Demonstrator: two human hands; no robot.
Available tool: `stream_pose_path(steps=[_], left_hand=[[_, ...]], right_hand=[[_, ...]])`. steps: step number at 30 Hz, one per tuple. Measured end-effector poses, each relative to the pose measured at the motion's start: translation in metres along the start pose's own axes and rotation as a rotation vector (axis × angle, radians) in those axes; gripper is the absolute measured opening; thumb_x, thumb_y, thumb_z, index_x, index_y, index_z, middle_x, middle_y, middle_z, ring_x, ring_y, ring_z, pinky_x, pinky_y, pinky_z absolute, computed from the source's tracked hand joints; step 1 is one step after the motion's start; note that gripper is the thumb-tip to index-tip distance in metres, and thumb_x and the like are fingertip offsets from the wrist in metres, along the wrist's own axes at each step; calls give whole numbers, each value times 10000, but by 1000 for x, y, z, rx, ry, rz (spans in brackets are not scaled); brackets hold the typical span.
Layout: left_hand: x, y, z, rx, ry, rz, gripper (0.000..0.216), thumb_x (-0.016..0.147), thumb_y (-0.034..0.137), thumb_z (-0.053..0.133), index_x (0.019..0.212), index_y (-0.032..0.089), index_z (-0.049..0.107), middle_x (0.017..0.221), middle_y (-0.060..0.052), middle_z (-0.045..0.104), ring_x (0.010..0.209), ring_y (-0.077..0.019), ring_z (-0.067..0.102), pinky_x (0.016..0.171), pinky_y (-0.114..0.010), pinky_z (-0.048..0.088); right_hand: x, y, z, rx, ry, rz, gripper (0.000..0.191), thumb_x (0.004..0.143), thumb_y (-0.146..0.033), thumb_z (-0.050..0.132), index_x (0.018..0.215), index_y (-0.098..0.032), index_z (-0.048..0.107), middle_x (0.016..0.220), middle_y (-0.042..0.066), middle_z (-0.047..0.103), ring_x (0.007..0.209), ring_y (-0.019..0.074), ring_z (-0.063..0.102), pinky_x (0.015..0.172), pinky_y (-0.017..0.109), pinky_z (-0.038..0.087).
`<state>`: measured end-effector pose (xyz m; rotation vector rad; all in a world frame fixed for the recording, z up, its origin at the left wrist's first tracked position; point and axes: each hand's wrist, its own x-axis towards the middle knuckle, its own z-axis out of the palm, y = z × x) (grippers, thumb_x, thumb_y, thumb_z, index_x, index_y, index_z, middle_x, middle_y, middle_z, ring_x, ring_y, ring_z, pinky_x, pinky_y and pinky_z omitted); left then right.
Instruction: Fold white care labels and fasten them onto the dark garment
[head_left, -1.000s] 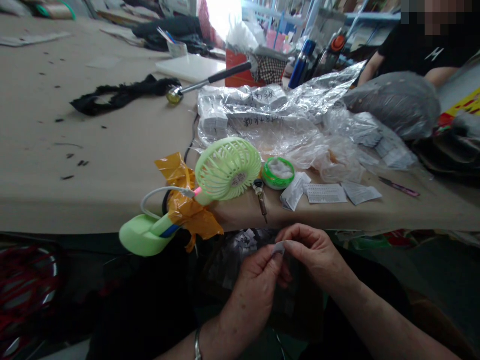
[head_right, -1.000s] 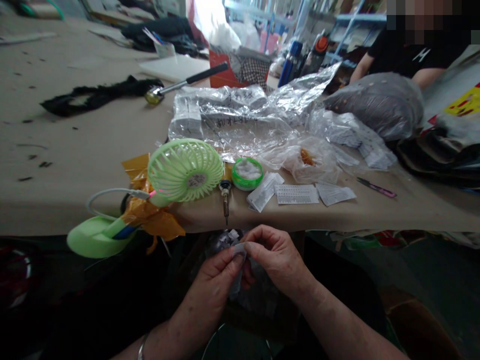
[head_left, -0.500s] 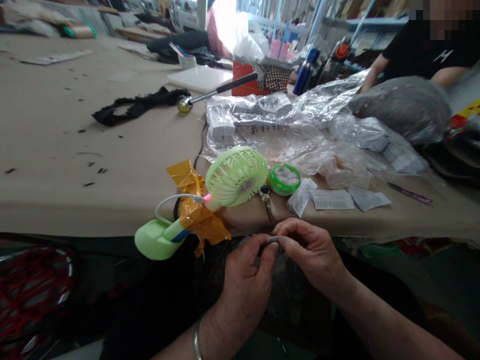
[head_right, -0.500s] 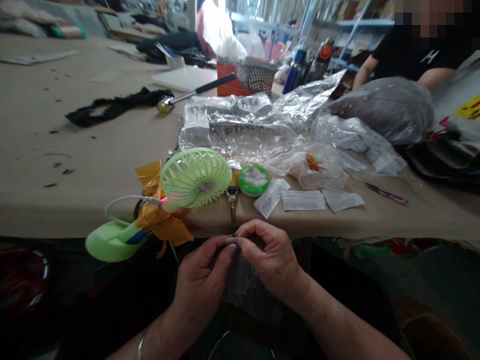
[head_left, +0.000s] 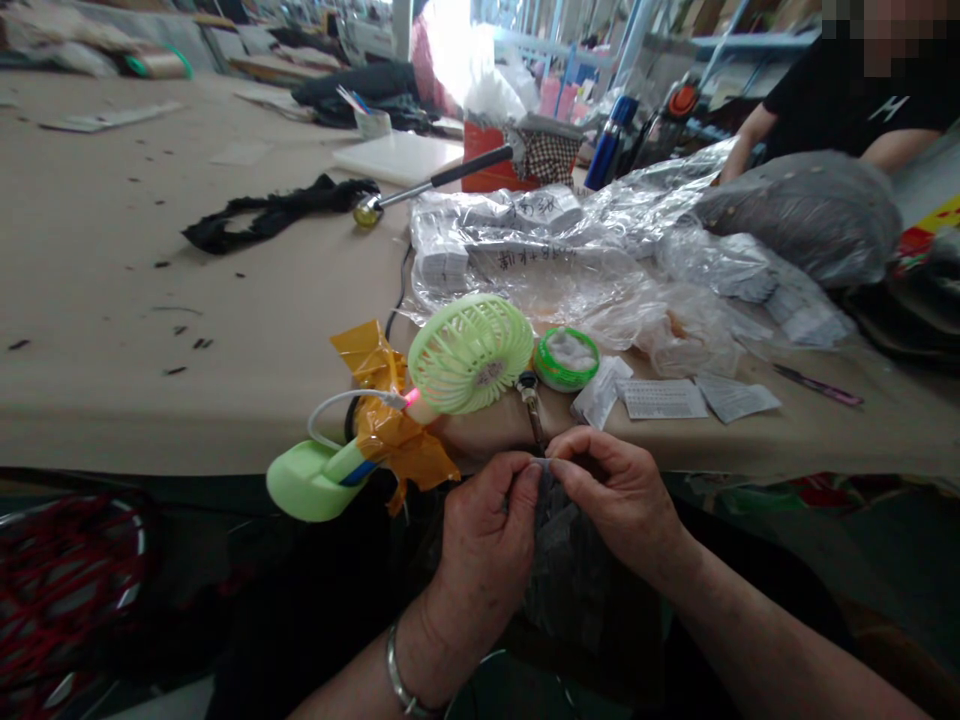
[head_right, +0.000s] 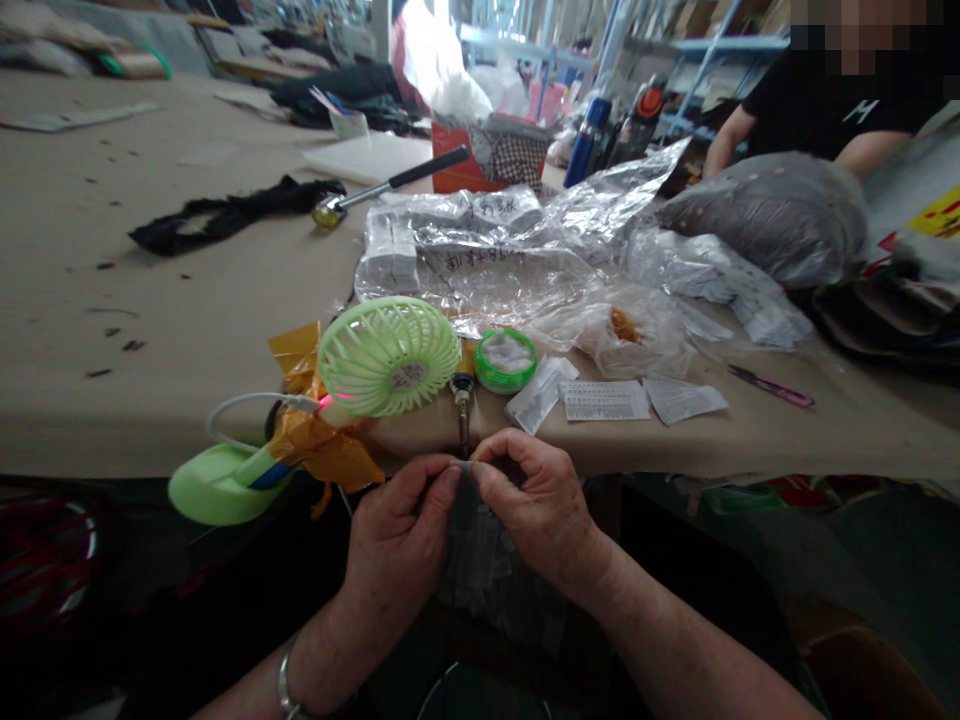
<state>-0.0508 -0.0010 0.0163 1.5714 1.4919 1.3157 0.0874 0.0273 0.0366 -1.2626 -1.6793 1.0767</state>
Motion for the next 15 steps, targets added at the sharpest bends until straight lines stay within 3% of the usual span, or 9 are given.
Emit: stream_pose_path(steps=[15], left_hand=[[3,-4,3,-53,30,-15,141,852,168,534,777,188,652,625,54,615,558,-68,540,528,-143,403]], right_hand=[[2,3,6,7,77,-5,90,820,-239,577,771,-180,624,658,-35,574,591,86,491,555,202,402]])
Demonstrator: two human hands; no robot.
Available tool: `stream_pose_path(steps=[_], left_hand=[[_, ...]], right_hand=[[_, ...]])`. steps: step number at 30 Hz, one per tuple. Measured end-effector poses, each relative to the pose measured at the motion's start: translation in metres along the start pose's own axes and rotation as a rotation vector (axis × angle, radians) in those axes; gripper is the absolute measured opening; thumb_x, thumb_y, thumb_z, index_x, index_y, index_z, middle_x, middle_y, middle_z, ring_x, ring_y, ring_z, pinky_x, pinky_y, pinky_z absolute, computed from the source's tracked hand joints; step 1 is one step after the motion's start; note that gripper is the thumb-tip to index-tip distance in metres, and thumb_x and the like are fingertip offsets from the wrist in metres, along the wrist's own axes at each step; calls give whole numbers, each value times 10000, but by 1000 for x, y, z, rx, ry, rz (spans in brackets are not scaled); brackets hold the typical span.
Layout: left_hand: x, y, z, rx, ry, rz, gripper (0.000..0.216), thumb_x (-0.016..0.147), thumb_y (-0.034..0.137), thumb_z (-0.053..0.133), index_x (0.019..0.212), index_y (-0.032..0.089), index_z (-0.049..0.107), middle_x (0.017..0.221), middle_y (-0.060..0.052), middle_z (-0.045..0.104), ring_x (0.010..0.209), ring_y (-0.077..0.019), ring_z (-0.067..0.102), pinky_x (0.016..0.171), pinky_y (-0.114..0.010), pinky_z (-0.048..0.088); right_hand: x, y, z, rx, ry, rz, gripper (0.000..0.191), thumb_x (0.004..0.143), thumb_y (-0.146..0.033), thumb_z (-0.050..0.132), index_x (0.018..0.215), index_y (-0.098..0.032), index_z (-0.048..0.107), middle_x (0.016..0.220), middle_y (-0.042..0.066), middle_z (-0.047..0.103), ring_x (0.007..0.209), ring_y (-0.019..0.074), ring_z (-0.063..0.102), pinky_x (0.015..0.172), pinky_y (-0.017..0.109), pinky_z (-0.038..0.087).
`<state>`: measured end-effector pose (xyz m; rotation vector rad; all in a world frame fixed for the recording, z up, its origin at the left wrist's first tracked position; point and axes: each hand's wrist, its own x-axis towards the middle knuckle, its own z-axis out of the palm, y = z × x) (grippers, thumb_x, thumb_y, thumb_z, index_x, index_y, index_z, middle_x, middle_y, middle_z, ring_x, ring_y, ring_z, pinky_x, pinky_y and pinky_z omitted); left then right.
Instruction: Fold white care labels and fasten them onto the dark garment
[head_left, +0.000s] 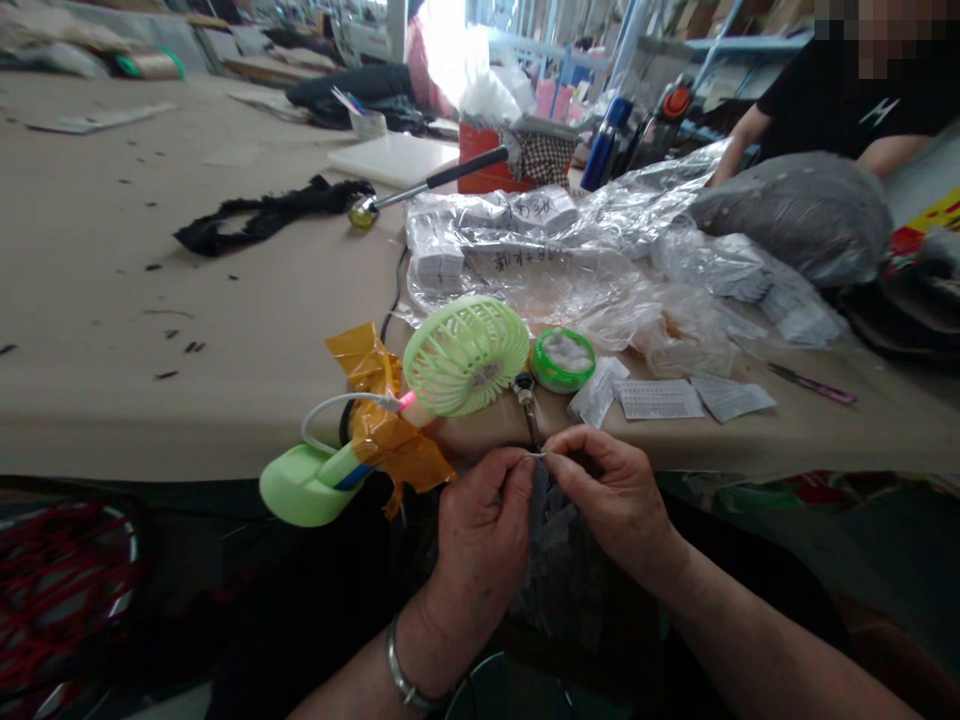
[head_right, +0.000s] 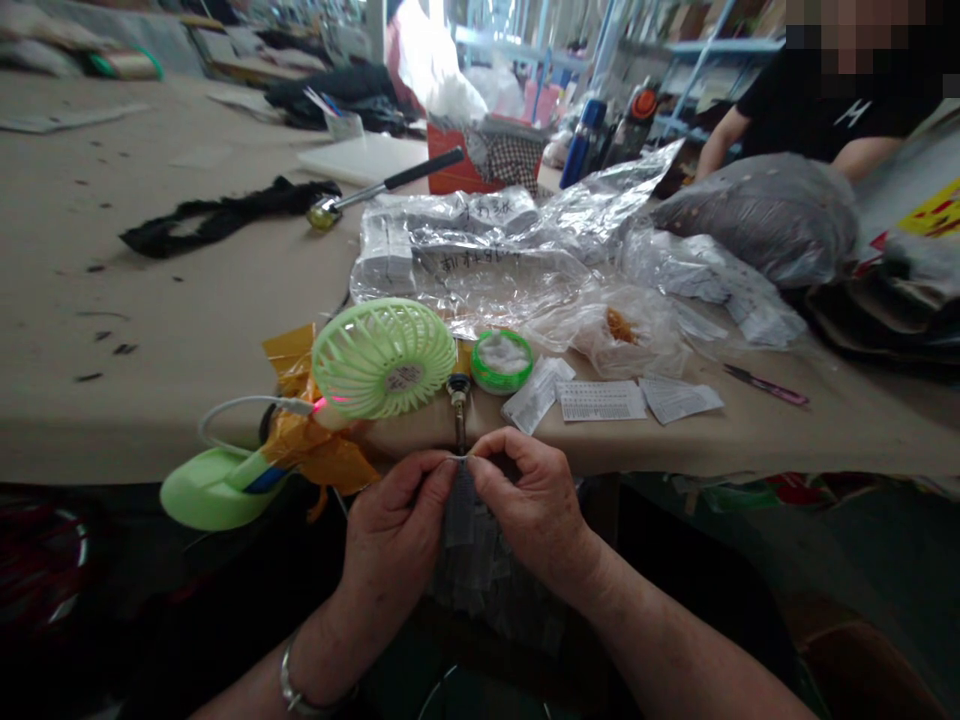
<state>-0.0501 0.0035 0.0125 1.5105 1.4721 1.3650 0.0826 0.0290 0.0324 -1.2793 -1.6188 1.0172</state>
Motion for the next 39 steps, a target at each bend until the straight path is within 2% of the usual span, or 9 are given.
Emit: stream_pose_path(steps=[6,9,13,16,19,21,27,33,39], left_hand=[[-2,3,-3,6,-15,4,144,850,179,533,772,180,654,598,48,604,532,-75,534,510,-154,400],[-8,5,-5,-14,-41,20,153,843,180,531,753,173,654,592,36,614,533,-85,550,513,-161,412],[-14,0,-3,-37,-98,-45,155,829,191,542,769,187,685,670,1,689,609,-125,623,584,-195,468],[-15,-6,1,-42,-130,-160,158,801,228,593,894,212,719,873,-39,747,813,-188,679,754,-259,501],[-14,-12,5,-34,-134,-242,202,776,260,625,946,226,728,955,-59,747,908,-231,674,849,-318,482],[-15,-14,6,-44,-142,-262,181,776,264,620,913,234,735,926,-55,750,888,-234,674,840,-328,481],[-17,-9,13,-180,-219,-345,138,777,234,593,798,217,728,787,-29,735,762,-200,654,712,-284,479],[-13,-4,22,-366,-296,-462,133,756,208,605,679,175,710,661,-21,685,677,-170,610,658,-259,451],[-17,0,27,-958,-380,-825,177,814,311,618,862,168,710,836,-62,719,758,-173,649,687,-286,502]], right_hand=[[-7,2,-1,46,1,5,84,824,-252,608,781,-191,644,702,-27,628,640,93,554,601,197,450],[-15,1,-10,-18,-37,-60,86,831,-234,614,903,-207,653,790,-18,678,709,102,618,654,192,489],[-18,2,-33,-294,11,-322,166,852,-161,577,1002,-213,625,850,5,683,758,118,643,692,215,519],[-8,9,-51,-606,124,-548,188,854,-159,564,1021,-204,637,956,63,674,926,194,615,842,341,515],[3,19,-57,-881,141,-594,328,841,-212,588,1167,-175,604,1160,117,639,1131,284,527,969,468,443],[5,25,-58,-967,132,-605,347,847,-212,584,1191,-174,598,1191,109,640,1150,290,519,972,475,429],[6,32,-61,-878,168,-709,213,840,-134,600,1033,-195,665,1030,59,719,1027,224,601,914,416,434],[6,32,-69,-714,192,-743,173,831,-117,600,944,-224,676,971,44,725,1014,220,613,890,432,444],[-27,24,-59,-621,102,-776,149,841,-150,586,918,-246,670,936,29,719,1034,224,604,905,447,441]])
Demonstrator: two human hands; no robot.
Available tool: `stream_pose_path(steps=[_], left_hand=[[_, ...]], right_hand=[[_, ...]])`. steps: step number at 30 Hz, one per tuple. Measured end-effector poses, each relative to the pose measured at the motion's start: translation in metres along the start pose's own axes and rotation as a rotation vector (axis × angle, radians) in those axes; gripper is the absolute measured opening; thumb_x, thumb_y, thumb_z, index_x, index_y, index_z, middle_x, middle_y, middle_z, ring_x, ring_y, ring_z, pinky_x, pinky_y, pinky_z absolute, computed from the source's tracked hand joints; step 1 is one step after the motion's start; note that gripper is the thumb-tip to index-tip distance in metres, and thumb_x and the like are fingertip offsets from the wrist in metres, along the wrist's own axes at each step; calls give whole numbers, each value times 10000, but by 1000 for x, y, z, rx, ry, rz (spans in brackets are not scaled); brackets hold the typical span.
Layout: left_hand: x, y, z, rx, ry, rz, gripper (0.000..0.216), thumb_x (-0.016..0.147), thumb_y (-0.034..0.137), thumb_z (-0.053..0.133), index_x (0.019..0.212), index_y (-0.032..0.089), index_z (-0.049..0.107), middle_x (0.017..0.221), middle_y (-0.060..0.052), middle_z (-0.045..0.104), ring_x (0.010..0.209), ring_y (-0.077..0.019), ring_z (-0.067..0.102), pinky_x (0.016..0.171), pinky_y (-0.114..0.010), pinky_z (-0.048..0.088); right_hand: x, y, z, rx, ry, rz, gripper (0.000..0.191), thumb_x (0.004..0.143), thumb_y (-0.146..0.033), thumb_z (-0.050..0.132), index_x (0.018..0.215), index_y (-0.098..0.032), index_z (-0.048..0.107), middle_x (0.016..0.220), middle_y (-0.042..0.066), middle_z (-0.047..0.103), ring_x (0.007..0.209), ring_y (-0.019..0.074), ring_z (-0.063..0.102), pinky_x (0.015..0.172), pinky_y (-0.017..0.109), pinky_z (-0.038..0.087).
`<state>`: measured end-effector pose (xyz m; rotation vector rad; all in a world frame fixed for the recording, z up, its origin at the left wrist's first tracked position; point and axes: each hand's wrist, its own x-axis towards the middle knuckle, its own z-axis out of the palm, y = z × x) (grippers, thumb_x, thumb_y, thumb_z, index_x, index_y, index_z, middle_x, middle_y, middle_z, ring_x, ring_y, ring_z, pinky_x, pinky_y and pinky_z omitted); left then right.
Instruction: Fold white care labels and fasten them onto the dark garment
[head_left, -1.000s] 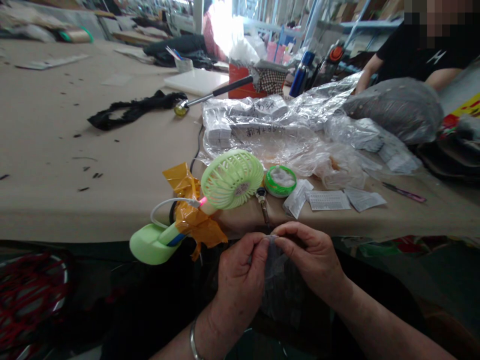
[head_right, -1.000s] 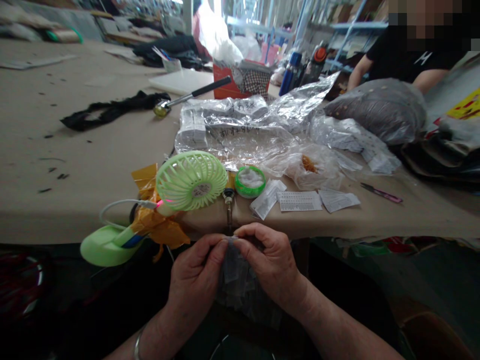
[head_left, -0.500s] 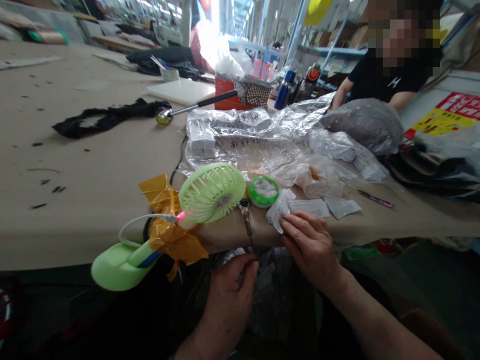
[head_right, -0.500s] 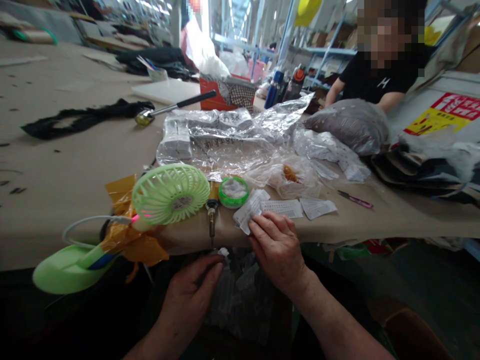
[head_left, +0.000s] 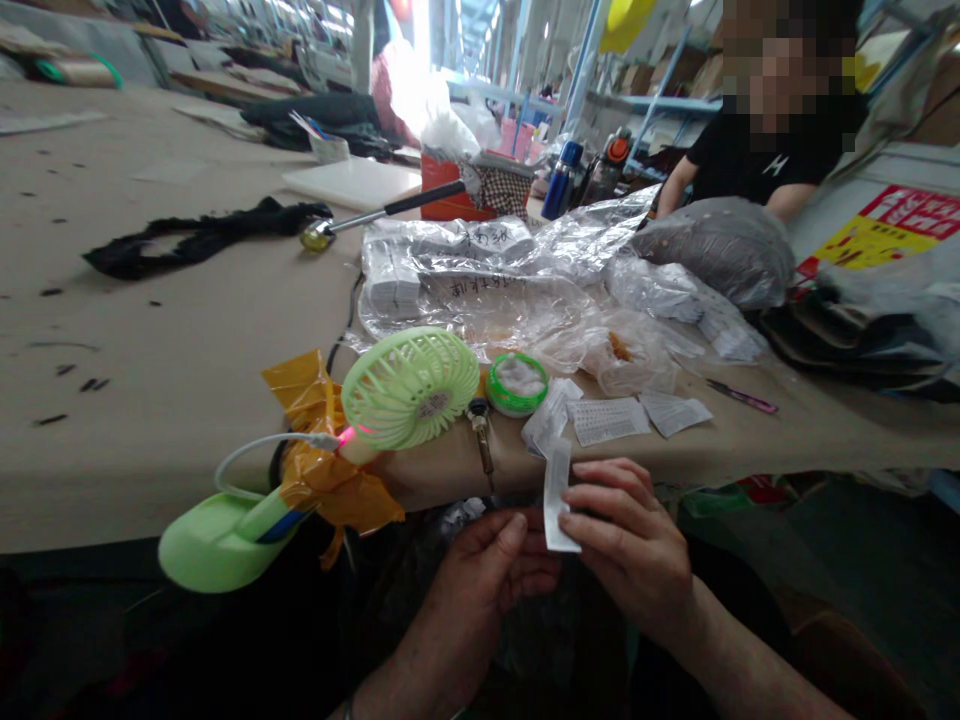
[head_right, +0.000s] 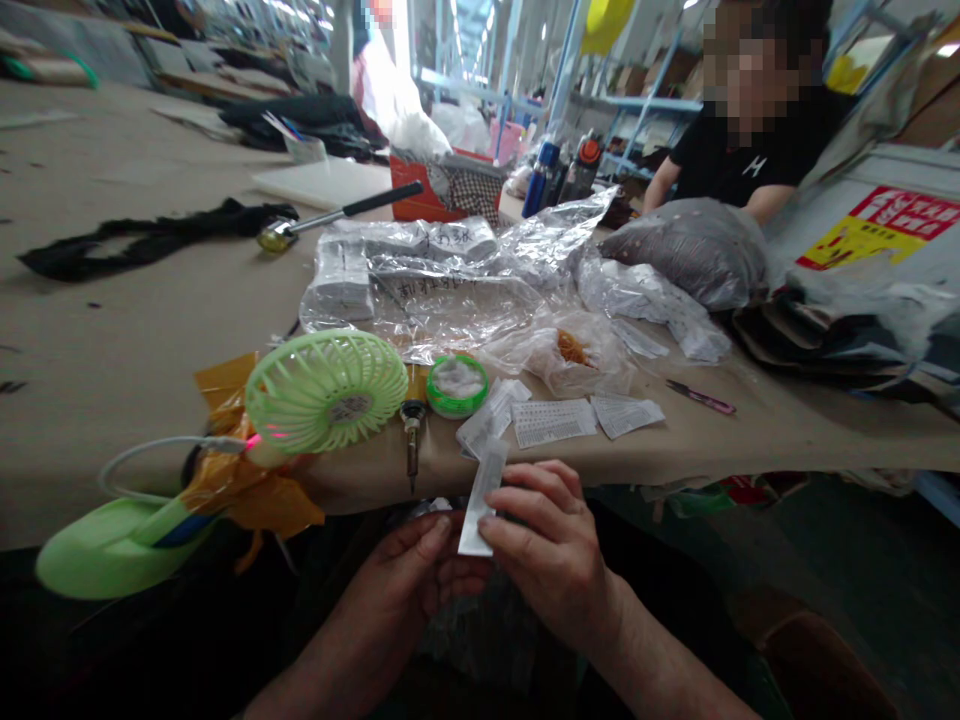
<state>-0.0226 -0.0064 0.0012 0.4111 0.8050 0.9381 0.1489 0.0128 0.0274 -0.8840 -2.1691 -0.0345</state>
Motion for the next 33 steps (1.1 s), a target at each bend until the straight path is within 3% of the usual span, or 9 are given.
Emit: stream_pose_path(steps=[3,7,9,13,17,23,27,33], left_hand=[[0,-1,4,-189,-81,-44,160,820,297,630,860,160,703,862,-62,716,719,-126,632,640,-221,480],[2,-3,6,-194,-49,-60,110,767,250,686,788,142,698,776,-48,711,626,-95,604,593,-190,456],[3,-4,6,-129,10,-73,137,745,266,702,784,135,691,718,-47,705,596,-111,610,579,-210,466],[3,-6,6,55,96,-113,209,766,320,663,837,125,680,628,-46,688,563,-145,624,559,-256,490],[3,-6,6,100,112,-119,213,775,311,646,874,125,673,635,-42,689,587,-153,639,558,-258,496],[3,-5,3,50,100,-176,228,777,316,649,880,113,662,710,-78,710,614,-169,656,613,-297,518],[0,-1,5,-1,75,-211,205,783,295,638,870,112,665,727,-86,713,622,-177,657,631,-313,519],[1,-1,7,-192,-38,-145,81,709,179,679,750,111,691,689,-47,687,583,-112,605,528,-200,425]], right_hand=[[-11,-21,4,37,-71,-43,126,878,-181,549,883,-225,668,882,12,723,998,195,613,910,400,437],[-15,-27,5,45,-132,-76,134,878,-175,537,894,-214,665,846,-1,717,941,167,622,904,355,452],[-11,-17,-2,8,-114,-54,149,859,-168,562,976,-191,651,889,32,710,977,188,607,902,363,469],[2,17,-15,-257,-87,119,361,856,-186,565,1210,-120,553,1098,142,642,1112,265,532,955,457,461],[4,39,-15,-417,-146,175,288,874,-207,539,1145,-152,616,1101,126,656,1076,275,560,946,478,468],[-4,48,-15,-276,5,150,184,862,-151,561,981,-222,681,960,58,714,976,207,633,881,396,513],[-7,31,-18,-102,41,119,194,846,-116,568,949,-238,677,937,56,709,1004,215,628,857,412,521],[-18,-17,4,135,-220,-110,122,858,-139,578,897,-205,673,918,34,714,1020,189,619,889,373,491]])
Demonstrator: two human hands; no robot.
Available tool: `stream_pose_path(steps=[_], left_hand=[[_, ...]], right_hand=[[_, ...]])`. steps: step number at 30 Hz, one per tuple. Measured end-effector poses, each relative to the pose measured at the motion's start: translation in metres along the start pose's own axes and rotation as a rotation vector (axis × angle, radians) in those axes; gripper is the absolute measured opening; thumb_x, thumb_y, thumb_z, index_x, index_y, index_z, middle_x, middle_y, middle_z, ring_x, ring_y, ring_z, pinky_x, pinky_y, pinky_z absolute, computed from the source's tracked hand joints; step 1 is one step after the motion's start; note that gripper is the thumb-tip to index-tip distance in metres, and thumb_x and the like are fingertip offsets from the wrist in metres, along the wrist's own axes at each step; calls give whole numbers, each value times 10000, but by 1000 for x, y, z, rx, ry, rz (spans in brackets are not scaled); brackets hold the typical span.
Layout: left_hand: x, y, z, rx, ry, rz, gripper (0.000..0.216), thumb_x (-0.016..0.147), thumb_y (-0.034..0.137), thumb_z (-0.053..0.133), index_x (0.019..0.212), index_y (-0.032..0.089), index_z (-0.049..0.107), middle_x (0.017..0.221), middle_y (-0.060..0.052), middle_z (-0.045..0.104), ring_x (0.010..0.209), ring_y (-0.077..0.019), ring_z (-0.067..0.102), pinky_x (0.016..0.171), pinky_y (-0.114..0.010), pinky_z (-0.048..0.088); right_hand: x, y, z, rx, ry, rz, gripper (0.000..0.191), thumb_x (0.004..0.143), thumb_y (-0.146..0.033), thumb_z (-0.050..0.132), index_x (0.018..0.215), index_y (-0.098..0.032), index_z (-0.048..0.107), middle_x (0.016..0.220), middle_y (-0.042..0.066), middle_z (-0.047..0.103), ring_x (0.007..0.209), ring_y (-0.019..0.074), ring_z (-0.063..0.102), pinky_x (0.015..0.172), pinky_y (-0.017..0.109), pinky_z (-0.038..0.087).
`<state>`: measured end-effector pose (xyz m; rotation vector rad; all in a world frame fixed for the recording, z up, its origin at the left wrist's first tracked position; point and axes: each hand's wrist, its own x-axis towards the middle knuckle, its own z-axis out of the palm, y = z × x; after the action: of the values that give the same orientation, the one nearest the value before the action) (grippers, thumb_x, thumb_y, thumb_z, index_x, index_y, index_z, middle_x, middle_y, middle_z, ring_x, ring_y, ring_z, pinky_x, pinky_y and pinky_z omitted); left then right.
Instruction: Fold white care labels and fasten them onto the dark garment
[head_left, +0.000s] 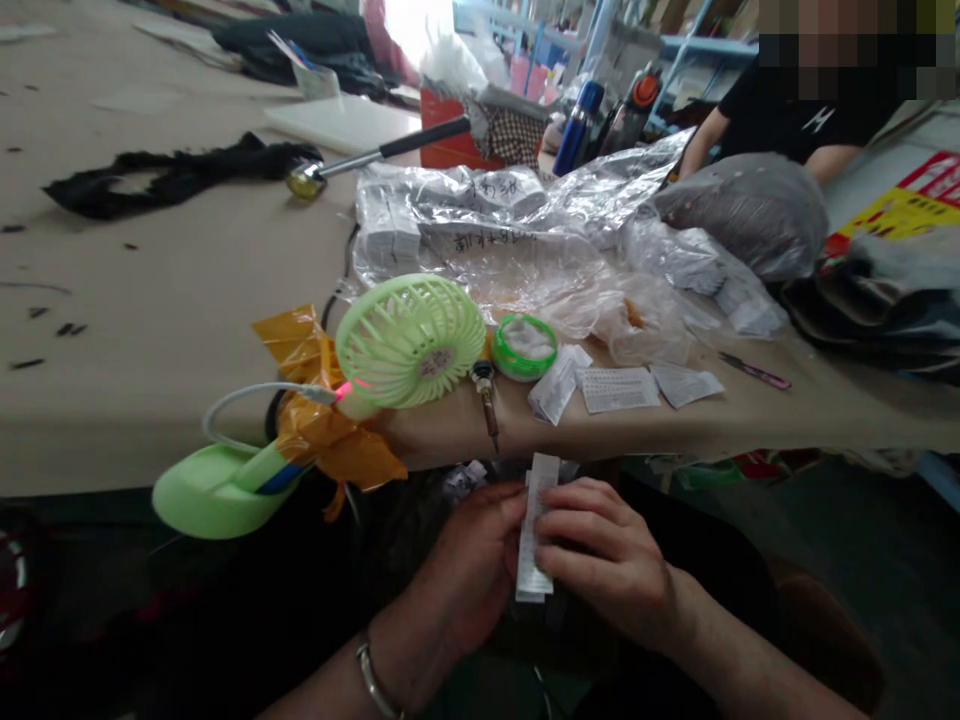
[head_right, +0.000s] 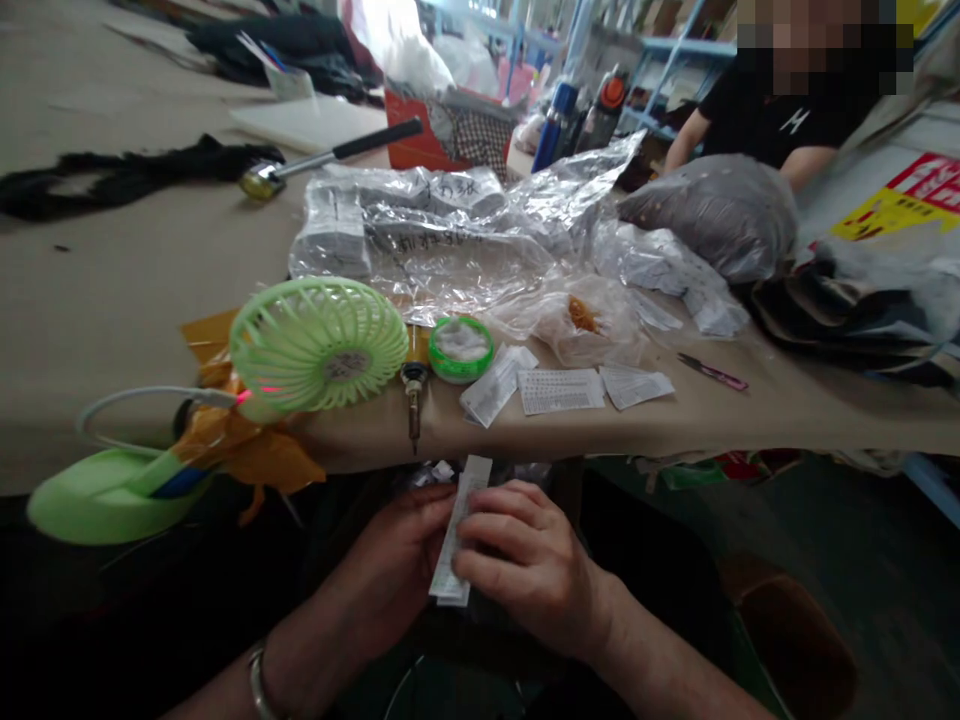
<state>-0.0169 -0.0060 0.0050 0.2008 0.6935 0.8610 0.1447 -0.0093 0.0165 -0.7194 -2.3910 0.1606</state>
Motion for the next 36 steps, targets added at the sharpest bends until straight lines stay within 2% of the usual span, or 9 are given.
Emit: stream_pose_path(steps=[5,9,12,17,20,24,26,28,36], left_hand=[[-1,1,0,-58,65,37,36,677,158,697,682,126,681,669,-14,675,591,-97,593,553,-196,431],[-1,1,0,-61,28,80,78,733,199,681,738,124,699,717,-27,687,676,-102,610,636,-196,459],[2,-2,-2,-30,-15,65,103,751,219,679,749,118,701,708,-28,681,656,-94,603,593,-178,445],[2,-5,-3,38,31,62,79,730,193,685,690,126,672,637,-12,661,543,-85,569,523,-183,438],[1,-2,-3,136,162,2,184,759,286,676,838,120,685,756,-76,715,653,-167,651,630,-283,520],[3,-1,-6,225,208,-45,262,759,328,674,895,104,675,768,-108,727,678,-208,677,670,-339,547],[4,-2,-6,228,211,-58,257,743,322,685,880,105,674,753,-104,727,669,-208,678,656,-333,550],[5,-4,-6,230,227,-64,266,725,327,699,870,106,676,736,-102,727,659,-211,680,643,-331,552],[7,-3,-7,234,199,-59,283,722,346,698,873,108,671,736,-98,728,663,-214,686,642,-329,551]], right_hand=[[2,-6,11,-22,-28,-19,148,882,-148,535,850,-205,668,870,21,721,957,173,639,895,346,487],[2,-1,11,-40,-37,-28,149,881,-142,532,854,-185,672,873,32,720,955,184,637,894,352,486],[0,-3,14,-21,-51,-16,144,878,-138,533,865,-189,668,884,31,716,970,187,632,892,357,489],[-3,-5,7,-7,-54,-11,160,868,-123,539,993,-172,625,932,41,709,989,192,620,903,368,494],[-9,17,-18,-145,59,114,334,862,-139,546,1194,-168,527,1074,92,663,1109,234,555,935,420,485],[-29,63,-56,-576,177,471,497,876,-303,554,1330,-150,424,1256,170,542,1244,321,432,1001,542,402],[-41,79,-64,-688,83,519,499,869,-367,557,1304,-140,466,1258,176,550,1212,345,460,984,566,401],[-52,89,-65,-719,40,521,429,892,-314,519,1281,-134,499,1245,172,573,1185,337,495,962,551,421],[-60,96,-77,-530,287,459,160,880,-175,533,965,-207,664,978,74,702,943,208,655,856,390,527]])
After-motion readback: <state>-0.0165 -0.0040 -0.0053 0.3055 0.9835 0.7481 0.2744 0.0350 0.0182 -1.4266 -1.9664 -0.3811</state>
